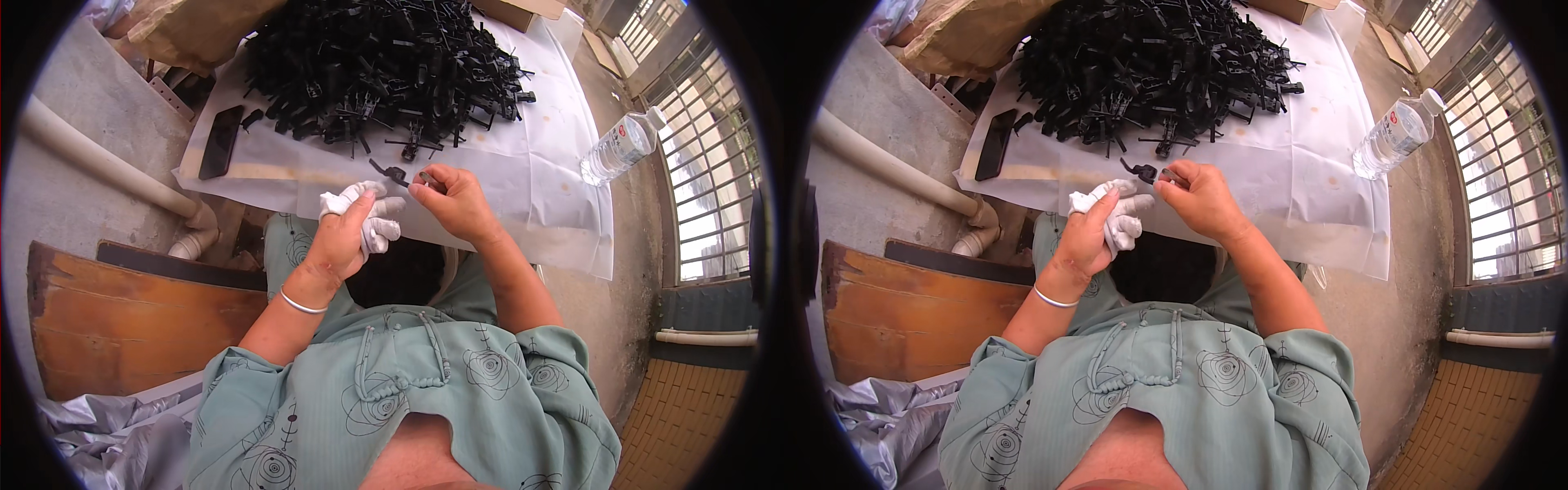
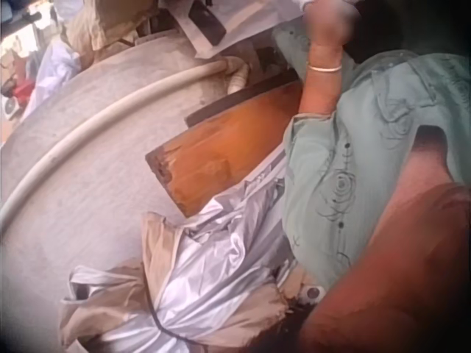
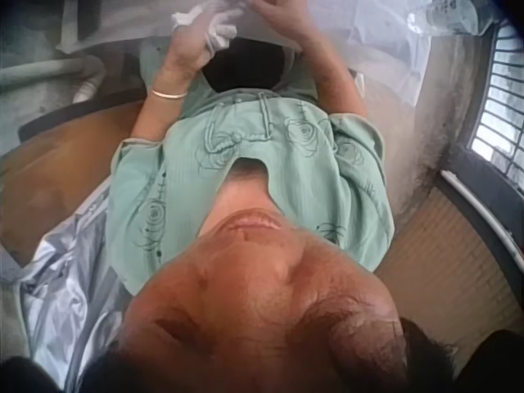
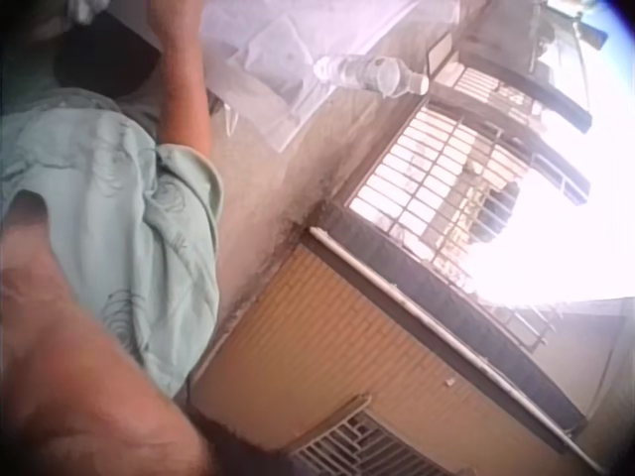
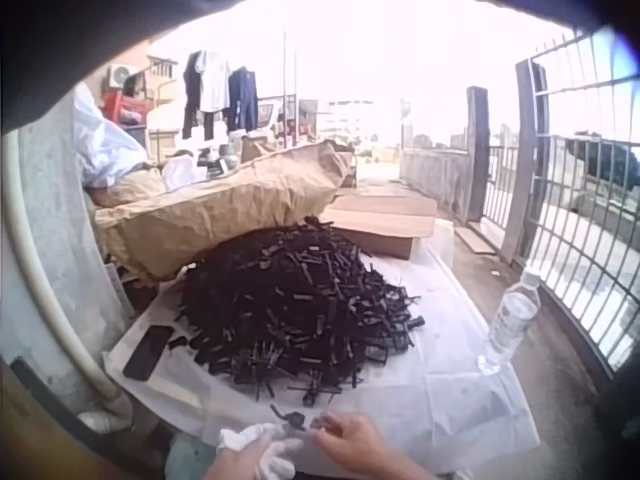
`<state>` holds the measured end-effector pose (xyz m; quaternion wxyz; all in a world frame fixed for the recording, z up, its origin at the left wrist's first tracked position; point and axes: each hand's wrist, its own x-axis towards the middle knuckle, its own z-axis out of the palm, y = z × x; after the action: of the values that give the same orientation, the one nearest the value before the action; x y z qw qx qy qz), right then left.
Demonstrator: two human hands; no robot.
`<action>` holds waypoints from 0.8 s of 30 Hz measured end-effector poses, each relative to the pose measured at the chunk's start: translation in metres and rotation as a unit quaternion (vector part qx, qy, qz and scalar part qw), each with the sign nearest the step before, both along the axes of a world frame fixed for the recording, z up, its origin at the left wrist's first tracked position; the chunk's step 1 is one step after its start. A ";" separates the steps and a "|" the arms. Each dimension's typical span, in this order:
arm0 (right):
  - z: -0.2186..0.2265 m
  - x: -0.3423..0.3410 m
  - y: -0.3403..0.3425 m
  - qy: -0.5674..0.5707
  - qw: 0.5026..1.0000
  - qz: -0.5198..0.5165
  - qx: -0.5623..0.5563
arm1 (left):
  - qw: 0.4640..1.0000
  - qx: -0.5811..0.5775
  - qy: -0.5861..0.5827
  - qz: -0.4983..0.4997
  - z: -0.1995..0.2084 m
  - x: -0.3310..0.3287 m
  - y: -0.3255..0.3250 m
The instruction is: Picking up small black plastic parts from a pile, wiping them with a white cloth, and placing them into a container below.
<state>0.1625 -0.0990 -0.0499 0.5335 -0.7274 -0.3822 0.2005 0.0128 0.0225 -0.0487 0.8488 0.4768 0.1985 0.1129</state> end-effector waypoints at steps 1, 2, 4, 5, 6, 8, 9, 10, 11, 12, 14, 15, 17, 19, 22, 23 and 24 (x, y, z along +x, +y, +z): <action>0.008 -0.006 -0.005 0.042 0.998 0.051 0.012 | 0.994 -0.103 -0.031 -0.001 -0.006 -0.001 0.005; 0.015 -0.009 -0.009 0.083 0.991 0.101 0.025 | 0.977 -0.205 -0.063 -0.003 -0.006 0.000 0.007; 0.017 -0.011 -0.016 0.094 0.987 0.126 0.034 | 0.967 -0.248 -0.065 -0.004 -0.004 0.003 0.007; 0.018 -0.011 -0.019 0.107 0.982 0.151 0.044 | 0.955 -0.290 -0.067 -0.005 0.000 0.005 0.007; 0.017 -0.011 -0.019 0.106 0.982 0.150 0.045 | 0.955 -0.290 -0.067 -0.007 0.004 0.005 0.005; 0.016 -0.013 -0.018 0.127 0.970 0.197 0.058 | 0.955 -0.289 -0.055 0.019 0.015 0.006 0.000; 0.019 -0.015 -0.019 0.127 0.970 0.197 0.059 | 0.956 -0.289 -0.055 0.019 0.017 0.005 -0.001; 0.025 -0.016 -0.020 0.022 0.986 0.159 0.053 | 0.973 -0.209 -0.099 0.002 0.019 0.004 -0.002; 0.031 -0.019 -0.020 -0.083 0.988 0.122 0.048 | 0.982 -0.126 -0.143 -0.012 0.022 0.002 -0.004; 0.038 -0.024 -0.019 -0.082 0.988 0.121 0.048 | 0.994 -0.028 -0.096 0.054 0.026 0.004 -0.011; 0.048 -0.039 -0.011 -0.191 0.971 0.061 0.133 | 0.992 0.091 -0.078 0.041 0.028 0.002 -0.016; 0.043 -0.041 -0.007 -0.191 0.971 0.058 0.133 | 0.975 0.210 -0.061 0.029 0.029 0.001 -0.018; 0.029 -0.040 0.002 -0.087 0.989 -0.010 0.118 | 0.977 0.203 -0.062 0.016 0.029 -0.003 -0.016; 0.032 -0.034 0.002 0.039 0.994 0.017 0.103 | 0.977 0.191 -0.096 -0.019 0.033 -0.006 -0.014; 0.032 -0.029 -0.004 0.064 0.995 0.073 0.037 | 0.971 0.232 -0.058 -0.013 0.034 -0.007 -0.017; 0.028 -0.027 -0.006 0.054 0.992 0.095 0.066 | 0.971 0.232 -0.058 -0.012 0.035 -0.007 -0.017; 0.026 -0.027 -0.007 0.044 0.988 0.116 0.095 | 0.968 0.246 -0.036 -0.003 0.036 -0.007 -0.017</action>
<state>0.1355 -0.1064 -0.0237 0.5892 -0.6147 -0.4576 0.2560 0.0055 0.0055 -0.0129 0.7121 0.6676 0.1322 0.1725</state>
